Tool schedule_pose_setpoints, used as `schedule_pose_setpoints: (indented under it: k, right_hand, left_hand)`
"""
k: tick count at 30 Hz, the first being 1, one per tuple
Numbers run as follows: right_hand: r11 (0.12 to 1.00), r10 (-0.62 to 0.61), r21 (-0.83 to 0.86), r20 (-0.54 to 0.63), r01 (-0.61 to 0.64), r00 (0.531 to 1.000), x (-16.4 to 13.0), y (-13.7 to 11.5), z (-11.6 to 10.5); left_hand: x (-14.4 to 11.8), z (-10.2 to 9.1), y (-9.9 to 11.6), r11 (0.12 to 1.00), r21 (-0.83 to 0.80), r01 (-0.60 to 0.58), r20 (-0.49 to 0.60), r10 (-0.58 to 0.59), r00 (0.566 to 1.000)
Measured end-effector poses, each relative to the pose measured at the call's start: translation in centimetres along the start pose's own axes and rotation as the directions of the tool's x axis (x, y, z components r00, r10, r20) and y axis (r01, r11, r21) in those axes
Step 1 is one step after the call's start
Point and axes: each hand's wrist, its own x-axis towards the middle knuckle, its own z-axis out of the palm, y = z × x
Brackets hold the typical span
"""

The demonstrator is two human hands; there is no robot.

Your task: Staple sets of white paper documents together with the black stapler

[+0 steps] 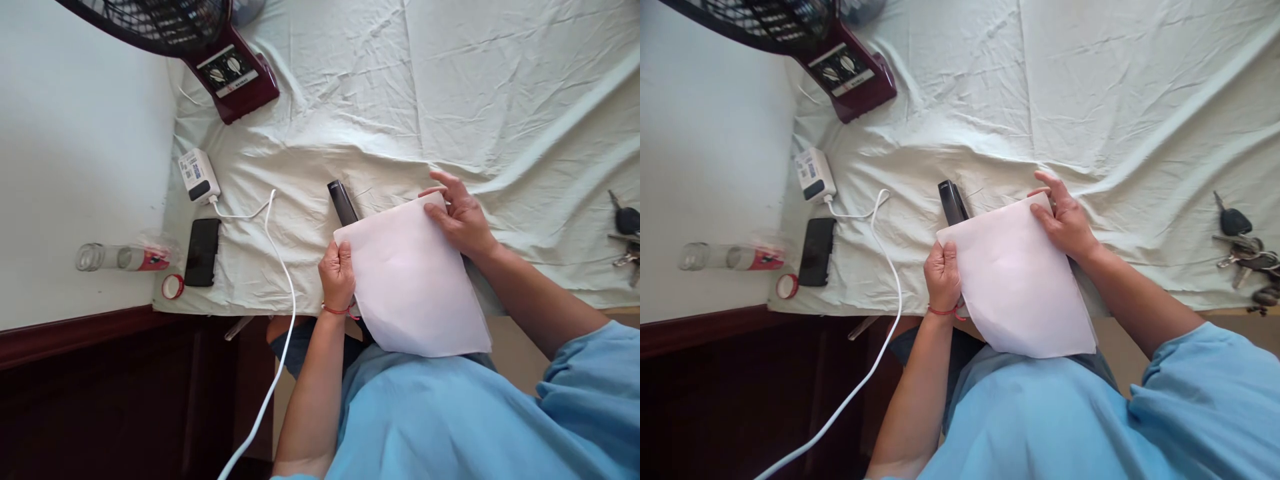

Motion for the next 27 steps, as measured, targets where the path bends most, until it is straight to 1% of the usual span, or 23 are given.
schedule_pose_setpoints:
  k: [2,4,5,7,11,14,17,21,24,25,27]
  right_hand:
    - [0.998,-0.058,-0.042,-0.026,0.057,0.998,0.1,0.0,0.1]
    - [0.985,-0.136,-0.11,-0.019,0.133,0.99,0.2,0.0,0.2]
    - [0.98,-0.157,-0.13,-0.013,0.154,0.988,0.3,-0.1,0.2]
    - [0.977,-0.155,-0.148,-0.012,0.152,0.988,0.5,-0.1,0.2]
    - [0.974,-0.135,-0.191,-0.048,0.123,0.99,0.5,-0.3,0.0]
    - [0.976,-0.08,-0.203,-0.019,0.075,0.997,0.3,-0.8,-0.2]
    - [0.977,-0.011,-0.213,0.006,0.012,1.0,0.2,-1.4,-0.4]
    - [0.974,0.067,-0.213,-0.032,-0.072,0.997,0.3,-1.8,-0.7]
    - [0.972,0.098,-0.208,-0.046,-0.105,0.994,0.4,-2.1,-0.9]
    - [0.976,0.108,-0.184,-0.041,-0.113,0.993,0.4,-2.2,-1.0]
    - [0.983,0.17,-0.079,0.026,-0.168,0.985,0.2,-2.4,-1.1]
  left_hand:
    - [0.0,0.0,0.1,1.0,0.008,-0.009,0.004,0.009,1.0]
    - [0.1,0.0,0.1,1.0,0.014,-0.016,0.004,0.015,1.0]
    - [0.1,0.0,0.1,1.0,0.016,-0.018,0.006,0.018,1.0]
    - [0.0,0.0,0.2,0.999,0.024,-0.025,0.015,0.025,1.0]
    - [-0.1,0.0,0.2,0.999,0.033,-0.034,0.024,0.033,0.999]
    - [-0.1,0.1,0.3,0.999,0.027,-0.045,0.001,0.045,0.999]
    - [0.0,0.1,0.4,0.998,0.062,-0.028,-0.009,0.029,1.0]
    - [0.1,0.1,0.7,0.995,0.103,0.013,-0.029,-0.01,1.0]
    - [0.1,0.2,0.8,0.994,0.103,0.024,-0.03,-0.021,0.999]
    - [0.2,0.2,0.8,0.994,0.111,0.023,-0.033,-0.019,0.999]
    - [0.4,0.3,0.9,0.989,0.145,0.016,-0.049,-0.009,0.999]
